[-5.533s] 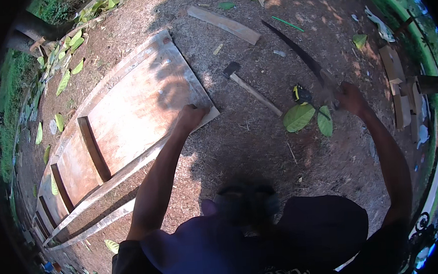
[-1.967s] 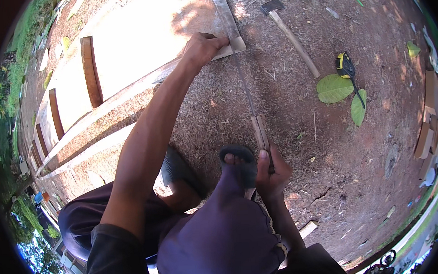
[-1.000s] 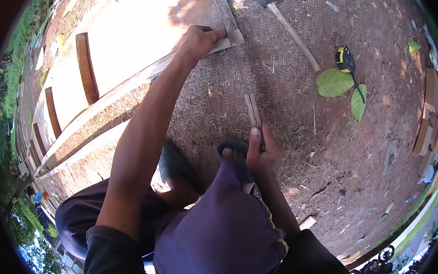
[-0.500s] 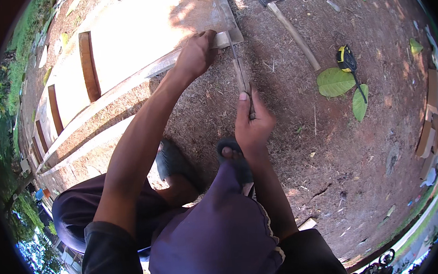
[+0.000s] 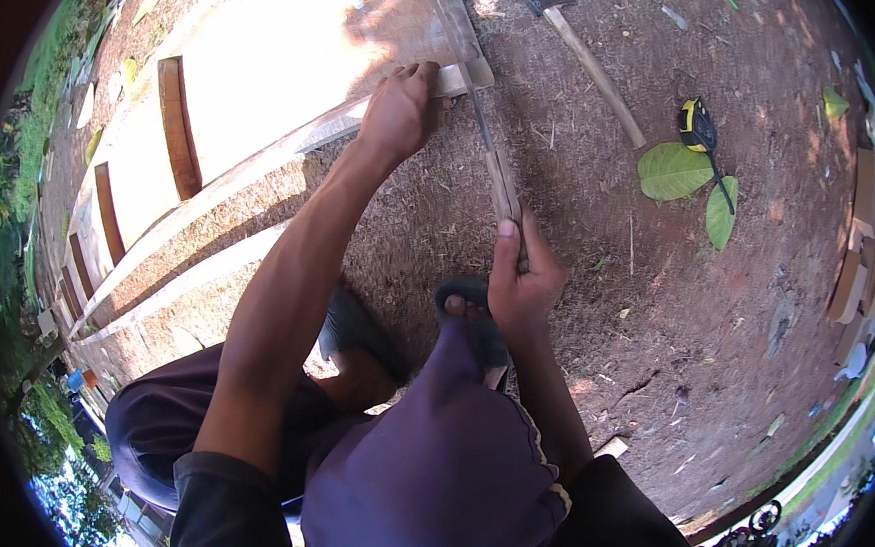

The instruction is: The person measures a wooden frame with a tape measure, then uses a hammer to drive nails into the frame. They repeatedly measure and hammer different sections of the frame while working on the ground.

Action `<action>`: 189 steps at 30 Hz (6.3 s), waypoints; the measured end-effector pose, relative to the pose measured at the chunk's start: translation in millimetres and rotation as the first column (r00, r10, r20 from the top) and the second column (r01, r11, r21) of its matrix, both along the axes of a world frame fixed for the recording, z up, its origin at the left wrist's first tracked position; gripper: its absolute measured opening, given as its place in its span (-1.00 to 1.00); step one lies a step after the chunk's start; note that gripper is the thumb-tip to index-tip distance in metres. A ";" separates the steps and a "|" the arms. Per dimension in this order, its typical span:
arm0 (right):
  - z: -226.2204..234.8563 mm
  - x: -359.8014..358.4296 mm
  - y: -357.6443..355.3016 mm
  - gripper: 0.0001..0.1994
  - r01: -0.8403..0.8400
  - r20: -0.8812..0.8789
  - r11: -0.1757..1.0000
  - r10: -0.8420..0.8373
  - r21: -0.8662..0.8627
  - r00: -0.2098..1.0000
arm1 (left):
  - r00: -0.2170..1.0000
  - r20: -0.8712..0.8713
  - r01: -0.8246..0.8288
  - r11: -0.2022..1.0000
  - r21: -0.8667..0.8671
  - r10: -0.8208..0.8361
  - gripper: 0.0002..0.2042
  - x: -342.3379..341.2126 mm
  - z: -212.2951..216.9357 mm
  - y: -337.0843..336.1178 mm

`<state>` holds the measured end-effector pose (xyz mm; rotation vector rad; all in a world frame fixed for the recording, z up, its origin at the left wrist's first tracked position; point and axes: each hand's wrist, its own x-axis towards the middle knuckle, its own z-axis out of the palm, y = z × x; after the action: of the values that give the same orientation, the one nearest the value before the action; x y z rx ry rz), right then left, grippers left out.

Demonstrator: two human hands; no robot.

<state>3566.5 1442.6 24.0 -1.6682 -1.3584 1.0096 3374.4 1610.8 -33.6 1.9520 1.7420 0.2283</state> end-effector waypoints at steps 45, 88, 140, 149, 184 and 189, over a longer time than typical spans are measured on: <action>-49.9 102.9 258.3 -0.48 -0.067 0.610 0.959 -0.120 0.274 0.783 | 0.978 -0.210 0.040 0.978 0.203 0.004 -0.68 -5.5 -3.3 -10.8; -55.4 -17.4 -32.9 -0.20 -0.098 0.308 0.992 0.116 -0.074 0.944 | 0.993 -0.070 -0.085 0.993 0.077 0.090 -0.64 1.6 72.4 -3.5; 31.4 50.2 -73.5 -0.68 0.005 -0.186 0.996 -0.021 -0.089 0.982 | 0.978 -0.189 -0.058 0.988 0.145 0.086 -0.66 2.2 36.9 -15.3; 28.0 38.6 -88.0 -0.68 0.044 -0.143 0.994 -0.059 -0.103 0.988 | 0.973 -0.206 -0.074 0.986 0.152 0.105 -0.63 2.7 35.4 -13.2; 29.5 56.0 -114.8 -0.54 -0.022 -0.051 0.997 0.018 -0.067 0.999 | 0.958 -0.286 0.045 0.999 0.014 -0.039 -0.53 -3.2 33.7 -7.1; 13.7 -8.5 23.6 -0.67 0.101 -0.166 0.993 -0.091 0.057 0.982 | 0.958 -0.282 0.078 0.995 0.062 -0.058 -0.56 5.5 38.9 6.3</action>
<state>3558.0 1466.2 37.7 -1.5523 -1.1807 1.0114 3379.9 1617.1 5.3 2.1804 1.8582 -0.0113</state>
